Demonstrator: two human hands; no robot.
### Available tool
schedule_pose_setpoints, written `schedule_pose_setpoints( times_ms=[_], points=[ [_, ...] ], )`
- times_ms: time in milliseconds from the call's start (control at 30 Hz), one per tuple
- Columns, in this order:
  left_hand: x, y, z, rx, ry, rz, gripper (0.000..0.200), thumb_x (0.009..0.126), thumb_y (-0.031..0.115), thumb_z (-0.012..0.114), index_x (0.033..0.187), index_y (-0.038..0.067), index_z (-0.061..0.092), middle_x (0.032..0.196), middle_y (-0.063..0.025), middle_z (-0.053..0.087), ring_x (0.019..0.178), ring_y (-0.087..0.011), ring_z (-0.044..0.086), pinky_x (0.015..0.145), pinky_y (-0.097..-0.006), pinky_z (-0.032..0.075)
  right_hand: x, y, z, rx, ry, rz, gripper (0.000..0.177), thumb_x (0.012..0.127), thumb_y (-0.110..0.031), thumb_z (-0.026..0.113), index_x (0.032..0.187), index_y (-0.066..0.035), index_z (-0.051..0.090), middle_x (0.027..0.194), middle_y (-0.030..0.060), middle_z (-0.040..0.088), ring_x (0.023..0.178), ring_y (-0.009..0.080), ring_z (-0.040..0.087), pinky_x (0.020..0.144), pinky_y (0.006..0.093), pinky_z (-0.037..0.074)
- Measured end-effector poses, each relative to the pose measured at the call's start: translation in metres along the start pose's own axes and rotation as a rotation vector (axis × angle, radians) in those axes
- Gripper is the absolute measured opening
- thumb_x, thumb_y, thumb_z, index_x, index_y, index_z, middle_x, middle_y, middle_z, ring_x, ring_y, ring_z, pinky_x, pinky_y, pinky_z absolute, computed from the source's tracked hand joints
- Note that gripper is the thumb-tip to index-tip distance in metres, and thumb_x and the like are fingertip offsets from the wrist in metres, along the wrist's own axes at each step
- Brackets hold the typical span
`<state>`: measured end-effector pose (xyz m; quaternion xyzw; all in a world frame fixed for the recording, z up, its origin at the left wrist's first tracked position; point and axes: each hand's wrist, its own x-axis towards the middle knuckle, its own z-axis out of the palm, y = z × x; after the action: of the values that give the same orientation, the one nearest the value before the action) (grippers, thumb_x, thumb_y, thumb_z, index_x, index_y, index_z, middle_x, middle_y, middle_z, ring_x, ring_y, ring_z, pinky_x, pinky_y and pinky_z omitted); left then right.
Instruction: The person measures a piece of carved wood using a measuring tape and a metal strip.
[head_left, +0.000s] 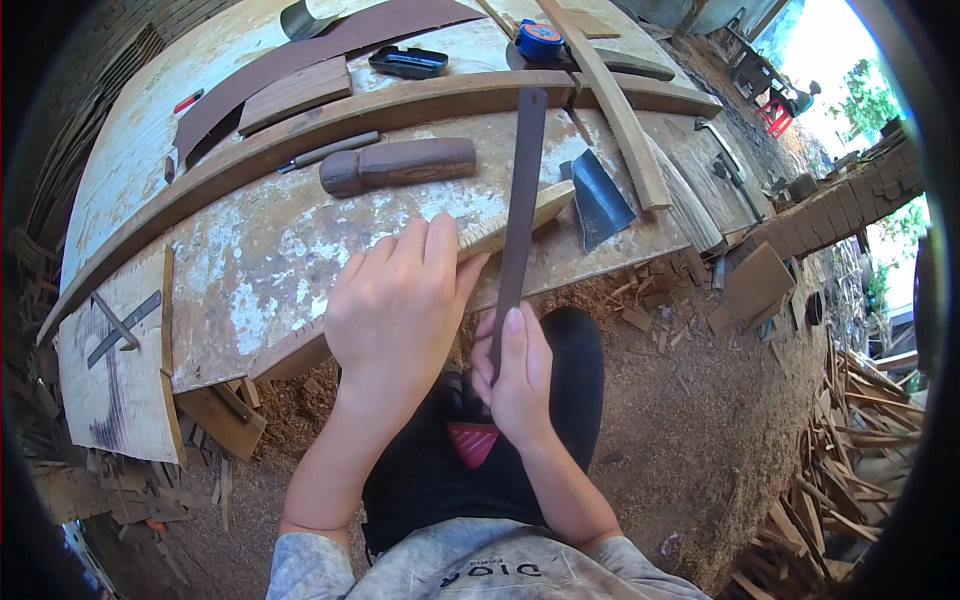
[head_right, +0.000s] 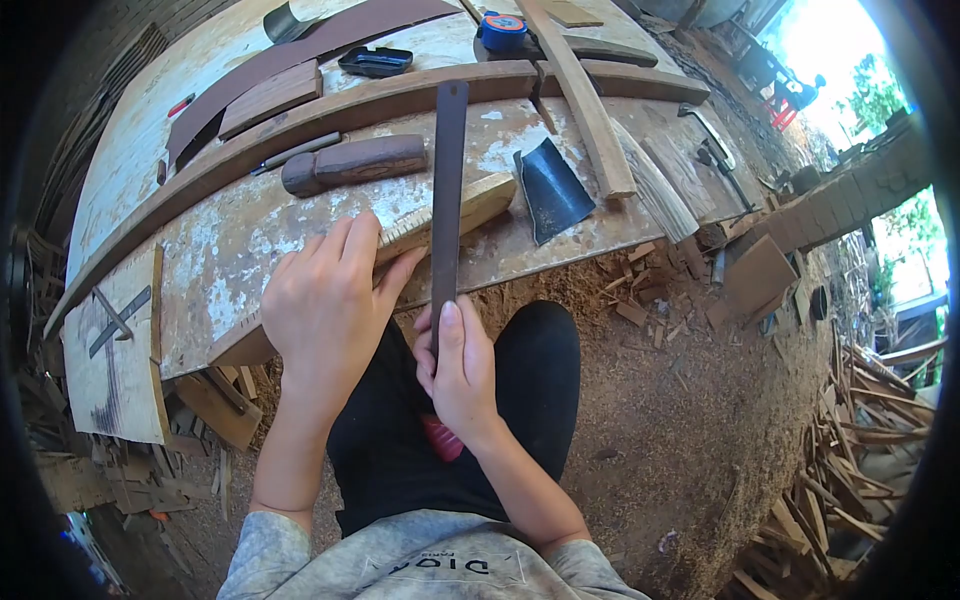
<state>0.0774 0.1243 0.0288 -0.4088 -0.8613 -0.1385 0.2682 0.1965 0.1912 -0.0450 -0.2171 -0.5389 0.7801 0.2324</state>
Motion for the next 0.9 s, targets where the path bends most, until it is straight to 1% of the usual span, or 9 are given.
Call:
schedule_pose_setpoints(
  times_ms=[133,300,333,433,467,567,600,800,900],
  points=[
    [-0.002,0.002,0.000,-0.008,0.002,0.005,0.034,0.083,0.039,0.081,0.088,0.012,0.062,0.078,-0.0022,0.063,0.071,-0.0210,0.067,0.063,-0.0343,0.049,-0.004,-0.002,0.004,0.049,0.000,0.013,0.039,0.116,-0.036,0.032,0.101,-0.004,0.050,0.062,-0.0024,0.041,0.046,0.0032,0.033,0.042,0.0198,0.031],
    [-0.004,0.005,0.000,0.009,0.009,0.009,0.032,0.085,0.039,0.079,0.089,0.012,0.062,0.078,-0.0022,0.063,0.071,-0.0207,0.067,0.063,-0.0345,0.049,0.017,-0.034,0.015,0.062,-0.012,-0.004,0.038,0.116,-0.036,0.033,0.101,-0.005,0.051,0.063,-0.0022,0.043,0.047,0.0027,0.035,0.043,0.0194,0.032],
    [-0.004,0.003,0.000,0.000,0.007,0.010,0.032,0.085,0.038,0.079,0.089,0.012,0.062,0.079,-0.0022,0.063,0.071,-0.0206,0.068,0.063,-0.0345,0.049,0.021,-0.035,0.014,0.060,-0.019,-0.019,0.038,0.116,-0.035,0.032,0.103,-0.005,0.052,0.064,-0.0019,0.044,0.048,0.0028,0.037,0.043,0.0192,0.031],
    [-0.002,0.001,0.000,-0.005,0.004,0.009,0.031,0.086,0.039,0.079,0.089,0.012,0.062,0.079,-0.0020,0.064,0.071,-0.0204,0.068,0.063,-0.0346,0.049,0.021,-0.037,0.012,0.003,-0.010,-0.054,0.039,0.116,-0.035,0.031,0.106,-0.005,0.054,0.064,-0.0018,0.044,0.048,0.0031,0.037,0.042,0.0191,0.031],
    [-0.002,0.000,0.001,-0.007,0.002,0.008,0.031,0.086,0.039,0.079,0.089,0.012,0.062,0.079,-0.0020,0.064,0.071,-0.0204,0.068,0.063,-0.0345,0.049,0.019,-0.032,0.010,-0.021,-0.011,-0.075,0.040,0.116,-0.035,0.031,0.110,-0.004,0.055,0.066,-0.0017,0.045,0.050,0.0034,0.037,0.044,0.0193,0.031],
    [-0.002,0.000,0.002,-0.003,0.015,0.005,0.033,0.085,0.040,0.079,0.088,0.013,0.061,0.079,-0.0017,0.064,0.071,-0.0203,0.068,0.063,-0.0342,0.049,0.010,-0.019,0.005,-0.016,0.006,-0.096,0.039,0.116,-0.035,0.032,0.113,-0.004,0.056,0.070,-0.0020,0.045,0.055,0.0032,0.037,0.048,0.0195,0.031],
    [-0.002,0.000,0.002,-0.010,0.017,0.004,0.033,0.085,0.040,0.079,0.088,0.013,0.061,0.079,-0.0017,0.064,0.071,-0.0203,0.068,0.063,-0.0340,0.049,0.006,-0.015,0.003,-0.023,0.008,-0.095,0.039,0.115,-0.034,0.032,0.116,-0.003,0.057,0.073,-0.0026,0.044,0.060,0.0031,0.036,0.052,0.0200,0.029],
    [-0.001,0.001,0.000,-0.024,0.021,0.001,0.034,0.085,0.040,0.080,0.088,0.013,0.060,0.078,-0.0015,0.063,0.070,-0.0201,0.067,0.063,-0.0333,0.049,-0.003,-0.008,0.001,-0.134,-0.010,-0.116,0.039,0.115,-0.032,0.031,0.119,-0.002,0.057,0.075,-0.0033,0.041,0.063,0.0035,0.034,0.054,0.0225,0.027],
    [-0.002,0.001,0.000,-0.018,0.016,-0.003,0.034,0.085,0.040,0.080,0.089,0.013,0.060,0.078,-0.0014,0.063,0.071,-0.0200,0.067,0.063,-0.0333,0.049,-0.003,-0.009,0.002,-0.161,-0.009,-0.127,0.038,0.115,-0.031,0.033,0.119,-0.002,0.057,0.075,-0.0033,0.042,0.065,0.0041,0.036,0.056,0.0235,0.029]
  ],
)
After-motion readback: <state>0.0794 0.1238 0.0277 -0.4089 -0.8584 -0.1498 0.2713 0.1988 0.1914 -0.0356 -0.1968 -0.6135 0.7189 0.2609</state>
